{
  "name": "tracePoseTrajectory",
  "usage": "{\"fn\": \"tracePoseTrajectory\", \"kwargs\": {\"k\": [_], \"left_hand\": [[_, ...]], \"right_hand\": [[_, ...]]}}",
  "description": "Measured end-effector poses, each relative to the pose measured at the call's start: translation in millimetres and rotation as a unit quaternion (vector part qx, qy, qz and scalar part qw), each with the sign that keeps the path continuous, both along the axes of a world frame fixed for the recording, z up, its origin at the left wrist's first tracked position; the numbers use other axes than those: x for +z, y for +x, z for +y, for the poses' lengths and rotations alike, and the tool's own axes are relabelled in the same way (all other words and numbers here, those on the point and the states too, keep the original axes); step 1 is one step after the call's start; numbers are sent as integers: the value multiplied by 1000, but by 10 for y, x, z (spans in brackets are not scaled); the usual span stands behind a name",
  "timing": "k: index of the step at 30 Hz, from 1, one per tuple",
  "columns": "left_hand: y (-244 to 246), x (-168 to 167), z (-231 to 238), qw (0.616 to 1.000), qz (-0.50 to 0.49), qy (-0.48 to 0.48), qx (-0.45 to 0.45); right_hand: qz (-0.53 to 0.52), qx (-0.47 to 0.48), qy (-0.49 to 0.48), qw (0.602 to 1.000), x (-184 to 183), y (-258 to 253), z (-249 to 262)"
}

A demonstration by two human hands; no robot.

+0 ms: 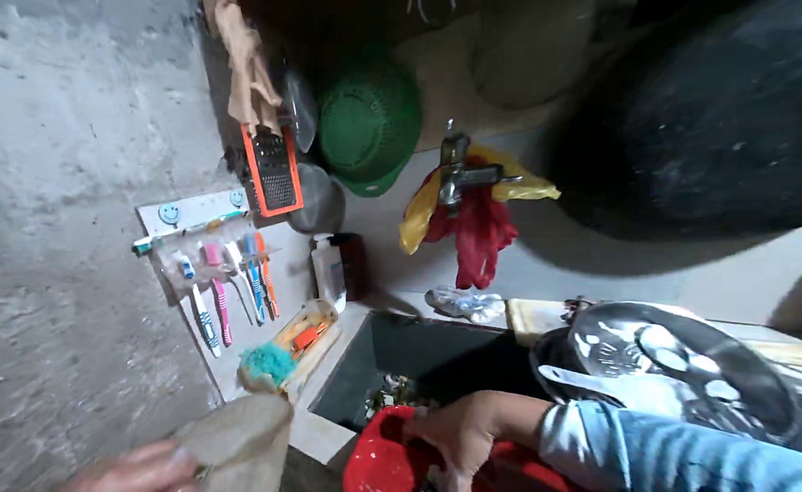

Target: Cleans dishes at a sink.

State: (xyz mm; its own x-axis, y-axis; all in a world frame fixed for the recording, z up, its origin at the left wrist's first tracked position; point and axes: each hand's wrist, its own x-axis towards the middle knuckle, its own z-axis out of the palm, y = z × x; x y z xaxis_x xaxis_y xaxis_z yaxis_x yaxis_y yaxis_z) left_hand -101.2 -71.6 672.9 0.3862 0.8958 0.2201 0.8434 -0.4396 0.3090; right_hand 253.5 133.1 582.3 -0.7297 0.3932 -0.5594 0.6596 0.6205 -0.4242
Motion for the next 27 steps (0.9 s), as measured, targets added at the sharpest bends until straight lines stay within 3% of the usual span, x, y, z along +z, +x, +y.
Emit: {"fn": "tracePoseTrajectory", "kwargs": {"k": [3, 6, 12, 21, 27], "left_hand": [[461, 409, 522, 993, 108, -6, -48], [1013, 638, 908, 966, 235, -93, -52], [1796, 622, 1274, 900, 394, -170, -83], [2063, 570, 1227, 869, 455, -172, -91], [1647, 522, 1157, 929, 346, -134, -5]], "right_hand": [[14, -12, 13, 1000, -68, 24, 4], [33, 15, 23, 999, -72, 9, -16], [3, 42, 18, 999, -130, -49, 27], [28, 55, 23, 998, -196, -34, 45], [51, 41, -66, 996, -221, 111, 98]]}}
